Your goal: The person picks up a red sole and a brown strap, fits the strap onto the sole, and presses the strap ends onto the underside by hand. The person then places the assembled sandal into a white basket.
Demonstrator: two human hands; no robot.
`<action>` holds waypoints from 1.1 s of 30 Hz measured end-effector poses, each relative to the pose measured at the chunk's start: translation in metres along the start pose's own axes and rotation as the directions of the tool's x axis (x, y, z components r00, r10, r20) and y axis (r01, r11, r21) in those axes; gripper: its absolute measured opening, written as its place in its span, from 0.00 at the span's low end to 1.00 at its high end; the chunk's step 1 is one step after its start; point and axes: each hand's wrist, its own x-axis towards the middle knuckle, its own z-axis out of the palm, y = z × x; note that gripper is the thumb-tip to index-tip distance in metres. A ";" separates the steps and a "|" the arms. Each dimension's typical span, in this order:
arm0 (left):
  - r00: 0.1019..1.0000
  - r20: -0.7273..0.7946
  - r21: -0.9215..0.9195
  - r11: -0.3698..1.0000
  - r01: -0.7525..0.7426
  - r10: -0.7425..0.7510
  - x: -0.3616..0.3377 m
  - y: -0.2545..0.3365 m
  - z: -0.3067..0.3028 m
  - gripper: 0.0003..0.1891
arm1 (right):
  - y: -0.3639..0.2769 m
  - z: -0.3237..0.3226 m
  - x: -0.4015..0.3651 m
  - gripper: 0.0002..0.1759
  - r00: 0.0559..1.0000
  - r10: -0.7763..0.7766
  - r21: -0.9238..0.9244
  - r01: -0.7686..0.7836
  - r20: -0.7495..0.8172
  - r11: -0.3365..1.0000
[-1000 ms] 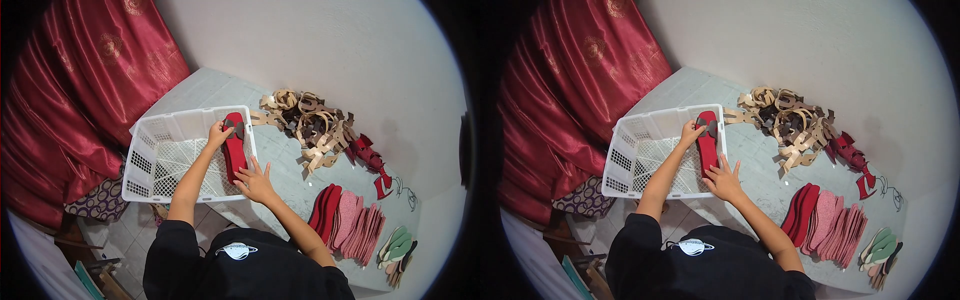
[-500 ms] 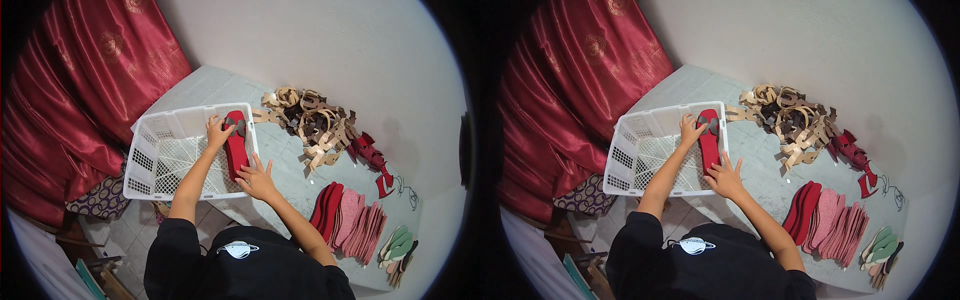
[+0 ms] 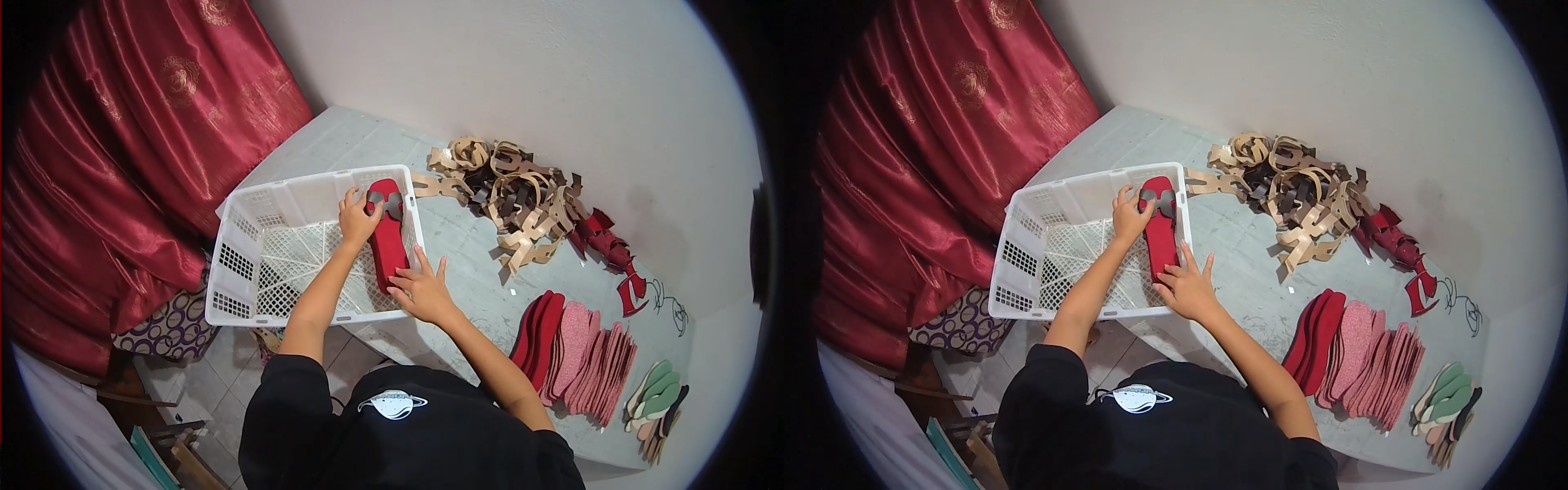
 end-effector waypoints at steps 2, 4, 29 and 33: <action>1.000 0.023 0.024 1.000 0.001 -0.001 0.000 -0.002 0.003 0.28 | 0.001 0.001 -0.002 0.19 1.000 0.006 -0.016 -0.006 0.007 1.000; 0.999 -0.039 0.053 0.998 0.039 -0.037 0.001 0.000 0.006 0.33 | 0.005 0.004 -0.005 0.16 0.988 -0.022 0.187 0.051 -0.151 0.981; 0.571 0.621 -0.779 0.504 0.373 0.537 -0.205 0.251 0.092 0.34 | 0.092 -0.032 -0.247 0.17 0.379 0.579 0.339 -0.536 -0.722 0.773; 0.250 0.833 -0.507 0.501 0.702 0.493 -0.239 0.239 0.101 0.35 | 0.094 -0.008 -0.286 0.23 0.366 0.644 0.349 -0.611 -0.672 0.710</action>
